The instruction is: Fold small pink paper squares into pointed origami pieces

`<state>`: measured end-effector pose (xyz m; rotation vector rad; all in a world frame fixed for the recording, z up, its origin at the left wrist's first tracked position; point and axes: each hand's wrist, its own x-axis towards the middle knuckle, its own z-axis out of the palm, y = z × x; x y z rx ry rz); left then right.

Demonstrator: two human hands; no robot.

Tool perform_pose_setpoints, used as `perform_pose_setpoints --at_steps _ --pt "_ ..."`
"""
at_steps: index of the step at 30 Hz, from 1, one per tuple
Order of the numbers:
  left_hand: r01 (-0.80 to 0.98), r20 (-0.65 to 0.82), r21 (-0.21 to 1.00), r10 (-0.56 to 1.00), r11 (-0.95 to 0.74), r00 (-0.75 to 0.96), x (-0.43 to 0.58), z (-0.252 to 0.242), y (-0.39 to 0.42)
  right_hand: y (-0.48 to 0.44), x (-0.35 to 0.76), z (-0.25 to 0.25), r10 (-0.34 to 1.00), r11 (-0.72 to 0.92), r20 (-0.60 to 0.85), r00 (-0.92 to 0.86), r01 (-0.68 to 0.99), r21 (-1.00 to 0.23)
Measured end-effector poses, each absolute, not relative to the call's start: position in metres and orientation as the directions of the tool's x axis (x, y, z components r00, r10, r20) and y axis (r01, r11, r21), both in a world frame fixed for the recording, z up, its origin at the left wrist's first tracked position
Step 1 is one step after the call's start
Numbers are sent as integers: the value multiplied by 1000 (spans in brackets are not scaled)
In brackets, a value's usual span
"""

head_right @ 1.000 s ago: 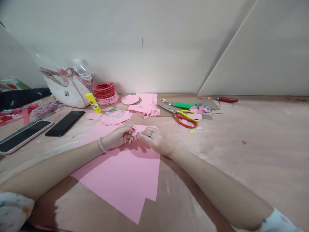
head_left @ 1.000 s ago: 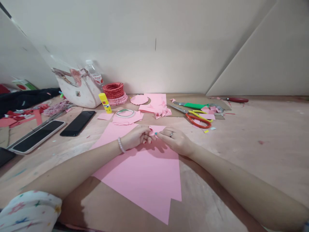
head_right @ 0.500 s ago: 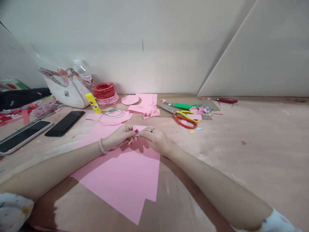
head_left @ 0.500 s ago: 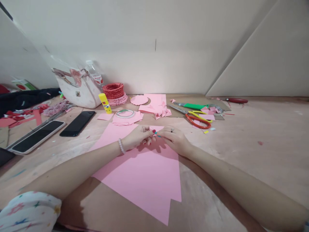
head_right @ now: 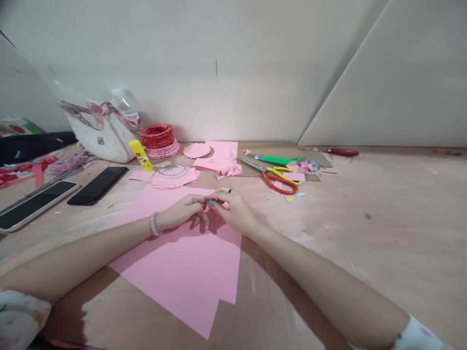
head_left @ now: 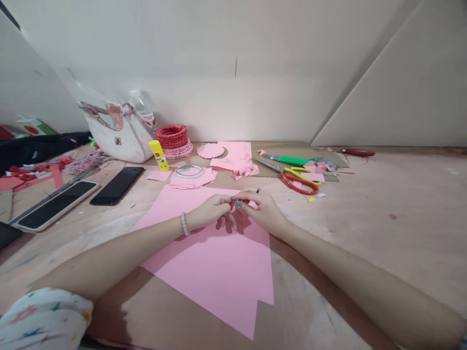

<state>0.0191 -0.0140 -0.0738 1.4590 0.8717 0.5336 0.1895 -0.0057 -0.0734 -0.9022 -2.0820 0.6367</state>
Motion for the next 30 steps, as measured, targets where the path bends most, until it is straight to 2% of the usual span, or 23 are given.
perform_pose_setpoints --at_steps 5,12,17,21,25,30 --pt "215 -144 977 754 4 641 21 -75 -14 -2 188 -79 873 436 297 -387 346 -831" --pt "248 -145 968 767 -20 625 25 -73 -18 0 187 -82 899 305 182 -399 270 -913" --pt "181 -145 982 798 46 585 22 -73 -13 0 188 -79 929 160 113 -353 108 -981" --pt "167 -229 973 783 162 579 16 -72 -10 2 191 -78 931 186 179 -320 -7 -983" --pt "237 -265 961 713 142 649 14 -66 -12 3 193 -78 918 183 181 -354 -27 -983" --pt "219 -256 965 697 144 670 14 -67 -12 2 194 -77 892 201 192 -409 -21 -979"
